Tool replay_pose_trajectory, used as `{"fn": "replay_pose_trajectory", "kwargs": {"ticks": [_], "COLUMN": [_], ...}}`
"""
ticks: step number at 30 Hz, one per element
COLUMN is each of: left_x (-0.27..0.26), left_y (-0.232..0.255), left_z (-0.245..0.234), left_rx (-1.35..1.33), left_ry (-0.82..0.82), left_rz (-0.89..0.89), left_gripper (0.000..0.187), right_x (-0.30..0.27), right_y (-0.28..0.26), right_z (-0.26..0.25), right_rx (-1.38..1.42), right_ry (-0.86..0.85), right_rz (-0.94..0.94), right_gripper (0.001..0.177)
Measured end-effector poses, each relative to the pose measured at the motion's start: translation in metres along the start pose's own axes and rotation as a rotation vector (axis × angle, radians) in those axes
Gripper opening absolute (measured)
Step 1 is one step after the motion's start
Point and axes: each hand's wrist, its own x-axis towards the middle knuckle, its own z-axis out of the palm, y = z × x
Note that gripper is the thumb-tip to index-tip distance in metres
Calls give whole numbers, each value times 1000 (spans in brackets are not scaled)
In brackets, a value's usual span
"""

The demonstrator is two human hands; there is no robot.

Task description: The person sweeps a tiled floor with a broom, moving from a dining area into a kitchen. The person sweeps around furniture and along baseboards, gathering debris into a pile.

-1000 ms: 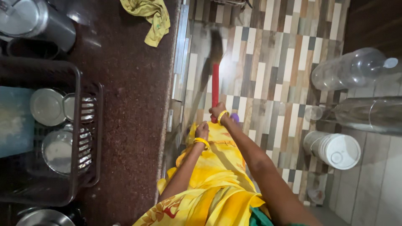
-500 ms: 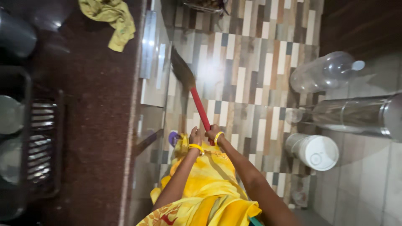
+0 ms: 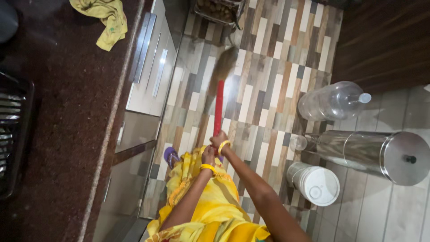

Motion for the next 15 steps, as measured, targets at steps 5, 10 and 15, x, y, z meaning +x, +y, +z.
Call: {"fn": "replay_pose_trajectory", "kwargs": {"ticks": [5, 10, 15], "left_x": [14, 42, 112], "left_y": [-3, -15, -69], "left_z": [-6, -34, -62], "left_rx": [-69, -55, -244], "left_ry": [0, -33, -13], "left_rz": [-54, -415, -275], "left_gripper": [41, 51, 51], "right_x": [-2, 40, 102], "right_y": [8, 3, 1], "right_z": [3, 24, 73], "right_rx": [-349, -372, -210], "right_ry": [-76, -244, -81], "right_rz": [-120, 12, 26], "right_gripper": [31, 26, 31]}}
